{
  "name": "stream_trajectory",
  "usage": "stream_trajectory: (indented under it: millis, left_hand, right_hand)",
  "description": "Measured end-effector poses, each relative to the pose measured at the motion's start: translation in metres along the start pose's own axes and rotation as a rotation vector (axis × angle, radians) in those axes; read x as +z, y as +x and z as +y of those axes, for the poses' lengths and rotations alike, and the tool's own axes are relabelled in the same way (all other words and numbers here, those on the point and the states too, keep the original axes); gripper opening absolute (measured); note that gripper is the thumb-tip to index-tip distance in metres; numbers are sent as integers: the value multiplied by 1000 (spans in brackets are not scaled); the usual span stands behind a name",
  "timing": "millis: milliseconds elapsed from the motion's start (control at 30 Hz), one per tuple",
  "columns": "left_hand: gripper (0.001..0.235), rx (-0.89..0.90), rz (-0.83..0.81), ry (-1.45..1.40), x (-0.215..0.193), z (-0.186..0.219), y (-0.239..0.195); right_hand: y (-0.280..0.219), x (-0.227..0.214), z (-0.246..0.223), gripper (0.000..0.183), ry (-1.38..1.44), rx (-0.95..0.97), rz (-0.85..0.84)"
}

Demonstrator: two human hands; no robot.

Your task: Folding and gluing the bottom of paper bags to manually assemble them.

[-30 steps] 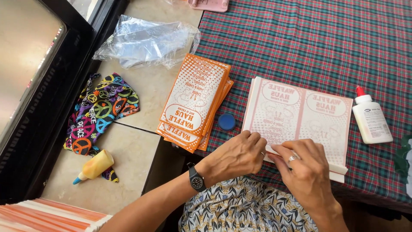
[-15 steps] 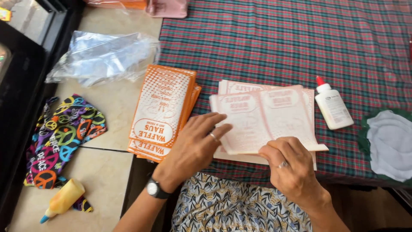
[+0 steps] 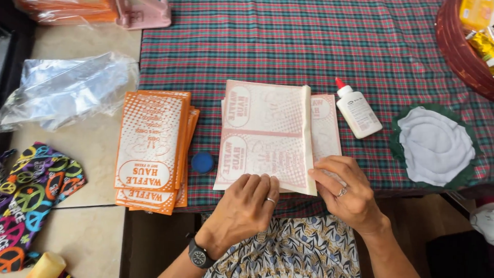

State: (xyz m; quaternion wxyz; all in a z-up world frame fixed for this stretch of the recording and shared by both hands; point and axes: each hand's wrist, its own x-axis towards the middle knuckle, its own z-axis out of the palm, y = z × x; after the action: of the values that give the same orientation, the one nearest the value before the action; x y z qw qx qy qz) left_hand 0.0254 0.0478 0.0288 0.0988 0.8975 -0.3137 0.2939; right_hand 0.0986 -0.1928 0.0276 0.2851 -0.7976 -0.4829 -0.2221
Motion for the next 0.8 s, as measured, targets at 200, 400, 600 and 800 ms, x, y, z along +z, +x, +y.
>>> stream_trajectory:
  millis: [200, 400, 600, 800]
  left_hand:
    - [15, -29, -79, 137, 21, 21, 11]
    - [12, -30, -102, 122, 26, 33, 19]
    - [14, -94, -273, 76, 26, 40, 24]
    - [32, -427, -466, -161, 40, 43, 41]
  right_hand:
    - [-15, -6, 1, 18, -17, 35, 28]
    - [-19, -10, 5, 17, -49, 52, 0]
    - [-29, -9, 16, 12, 21, 173, -88]
    - [-15, -14, 18, 9, 123, 319, -161]
